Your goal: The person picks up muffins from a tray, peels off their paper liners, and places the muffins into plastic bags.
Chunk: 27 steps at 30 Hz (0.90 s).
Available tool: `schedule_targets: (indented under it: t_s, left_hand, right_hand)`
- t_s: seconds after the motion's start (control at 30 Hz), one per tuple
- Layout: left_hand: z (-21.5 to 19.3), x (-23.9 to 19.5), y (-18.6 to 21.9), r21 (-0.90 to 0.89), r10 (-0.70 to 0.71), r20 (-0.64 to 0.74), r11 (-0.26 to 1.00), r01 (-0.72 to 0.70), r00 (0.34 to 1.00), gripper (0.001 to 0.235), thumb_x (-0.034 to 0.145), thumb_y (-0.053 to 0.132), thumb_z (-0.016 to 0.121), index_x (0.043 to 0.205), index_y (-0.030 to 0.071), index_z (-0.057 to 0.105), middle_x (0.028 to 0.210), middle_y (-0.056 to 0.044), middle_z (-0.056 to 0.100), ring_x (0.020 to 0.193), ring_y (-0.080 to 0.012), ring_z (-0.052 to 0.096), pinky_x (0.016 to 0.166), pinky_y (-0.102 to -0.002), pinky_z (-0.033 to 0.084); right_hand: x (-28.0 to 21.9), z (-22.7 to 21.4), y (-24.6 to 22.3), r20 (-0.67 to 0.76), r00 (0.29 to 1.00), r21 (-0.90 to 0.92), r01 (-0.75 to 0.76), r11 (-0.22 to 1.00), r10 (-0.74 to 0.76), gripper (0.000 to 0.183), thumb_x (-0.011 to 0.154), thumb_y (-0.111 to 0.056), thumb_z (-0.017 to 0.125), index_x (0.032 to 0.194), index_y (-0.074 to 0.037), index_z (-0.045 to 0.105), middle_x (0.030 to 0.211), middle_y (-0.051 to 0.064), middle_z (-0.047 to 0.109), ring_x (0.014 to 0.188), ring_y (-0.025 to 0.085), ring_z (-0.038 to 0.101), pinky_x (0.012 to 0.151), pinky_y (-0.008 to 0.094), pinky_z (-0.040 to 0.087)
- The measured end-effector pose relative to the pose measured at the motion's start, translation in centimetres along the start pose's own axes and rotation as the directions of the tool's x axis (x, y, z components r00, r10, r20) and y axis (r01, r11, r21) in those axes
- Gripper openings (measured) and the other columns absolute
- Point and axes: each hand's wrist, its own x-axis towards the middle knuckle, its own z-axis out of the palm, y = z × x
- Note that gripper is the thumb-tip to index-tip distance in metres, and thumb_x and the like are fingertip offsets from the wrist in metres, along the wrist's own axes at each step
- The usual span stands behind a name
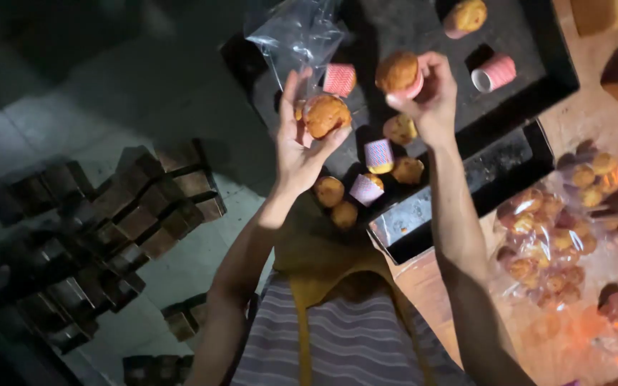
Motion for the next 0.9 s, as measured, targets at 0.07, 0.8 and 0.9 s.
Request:
schedule_targets:
  t_s: [0.07,0.8,0.9]
  left_hand:
    - [0.4,-0.2,-0.6,-0.039,-0.006,0.032,0.999,0.007,0.999,0.103,0.092,-0.011,0.079,0.168,0.011,0.013,0.171,-0.004,0.03,0.138,-0.0193,0.055,0.117,-0.04,0.053]
    - [6.4,-3.3,-1.1,0.033,-0.076,0.265,0.997,0.069,0.961,0.093,0.091,0.005,0.086,0.164,0.001,0.029,0.161,-0.013,0.038,0.14,-0.0181,0.05,0.121,-0.036,0.046]
    - [6.4,-3.6,-0.5,0.235,-0.023,0.334,0.97,-0.06,0.942,0.097,0.092,0.009,0.087,0.166,0.004,0.026,0.166,-0.015,0.033,0.15,-0.0208,0.043,0.127,-0.038,0.04]
  right_hand:
    - [-2.5,1.6,-3.1,-0.022,1.0,0.13,-0.015,0.991,0.018,0.059,0.086,0.009,0.09,0.125,-0.01,0.049,0.123,0.004,0.058,0.115,0.018,0.063,0.106,0.036,0.057]
    - [-12.6,4.8,-12.0,-0.135,0.972,-0.502,0.101,0.859,-0.194,0.071,0.084,-0.004,0.096,0.136,-0.004,0.048,0.132,0.015,0.058,0.129,0.029,0.066,0.113,0.043,0.056]
    - [-12.6,4.9,-13.9,-0.004,0.981,-0.742,0.126,0.658,-0.193,0.081,0.075,-0.01,0.089,0.142,0.0,0.044,0.122,0.018,0.062,0.111,0.036,0.063,0.096,0.044,0.054]
